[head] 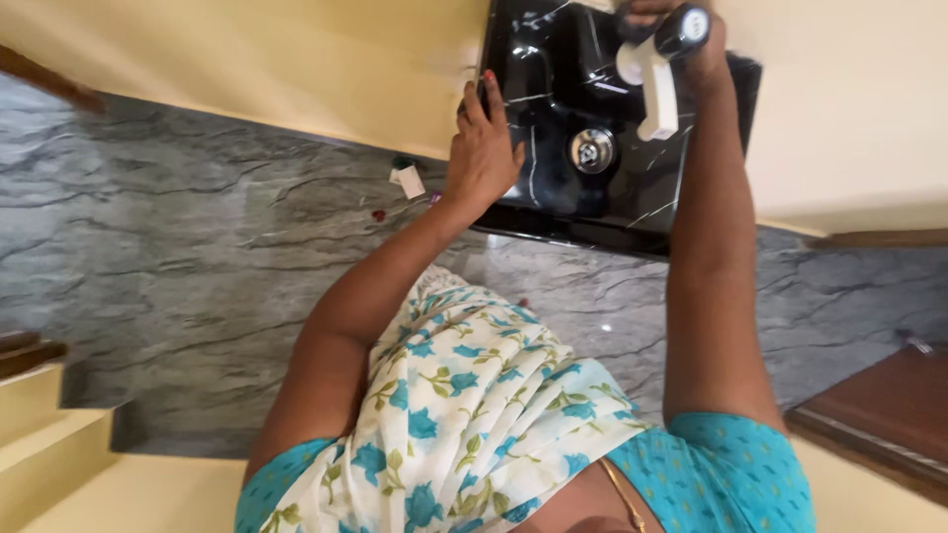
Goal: The person scrubs a black bathroom sink with a dark cloth, repeatedly wiping the basin, faucet, and drain area. They rinse the cloth under running water and continue wiping the sink surfaces until the end of the clip.
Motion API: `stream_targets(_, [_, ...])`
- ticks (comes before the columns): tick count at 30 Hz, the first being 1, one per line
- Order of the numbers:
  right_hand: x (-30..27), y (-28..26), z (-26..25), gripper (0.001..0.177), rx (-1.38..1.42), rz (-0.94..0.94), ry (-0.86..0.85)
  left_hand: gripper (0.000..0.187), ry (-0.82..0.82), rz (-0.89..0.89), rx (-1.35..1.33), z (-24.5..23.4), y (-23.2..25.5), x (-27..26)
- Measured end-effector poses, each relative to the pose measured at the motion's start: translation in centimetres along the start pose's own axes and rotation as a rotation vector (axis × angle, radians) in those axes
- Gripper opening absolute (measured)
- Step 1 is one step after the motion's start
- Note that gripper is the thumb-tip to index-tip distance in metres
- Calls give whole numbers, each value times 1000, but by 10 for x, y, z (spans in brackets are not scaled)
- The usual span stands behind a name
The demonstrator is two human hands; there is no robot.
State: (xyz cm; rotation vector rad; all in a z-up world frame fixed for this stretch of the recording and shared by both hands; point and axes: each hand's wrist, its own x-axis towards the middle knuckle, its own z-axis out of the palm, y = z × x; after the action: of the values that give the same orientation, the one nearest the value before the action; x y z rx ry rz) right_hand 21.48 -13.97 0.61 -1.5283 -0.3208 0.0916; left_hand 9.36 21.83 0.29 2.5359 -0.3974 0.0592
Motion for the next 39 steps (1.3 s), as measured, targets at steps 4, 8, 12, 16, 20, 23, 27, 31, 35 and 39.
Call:
stream_targets(4, [-23,28,-12,35,-107,-67,152,108,8,-4,3,6,-2,-1])
stream_targets(8, [-54,49,-15,23,-872,-97,221,106,48,20,-11,12,-6,-2])
stream_targets(12, [-76,54,-4,27,-1051,173,490,101,34,31,-28,12,-7,-4])
stream_targets(16, [-99,29,10,35,-546,-204,822,94,32,48,-8,10,-4,-8])
stream_targets(20, [-123,-19,26,41,-350,-541,961,87,5,61,22,6,-2,-3])
stream_targets(23, [-111,-52,37,44,-982,-538,650,83,-17,43,33,7,-1,-5])
stream_targets(27, [-66,-68,70,22,-1256,-213,326,78,-13,47,-11,8,-3,-8])
stream_targets(31, [-10,-60,73,13,-1439,-266,254,77,-3,33,-15,8,-3,-9])
stream_targets(35, [33,-34,50,21,-1558,47,502,76,-19,22,12,8,-2,-8])
stream_targets(39, [56,-22,33,22,-1473,266,396,76,-38,9,44,11,-1,-4])
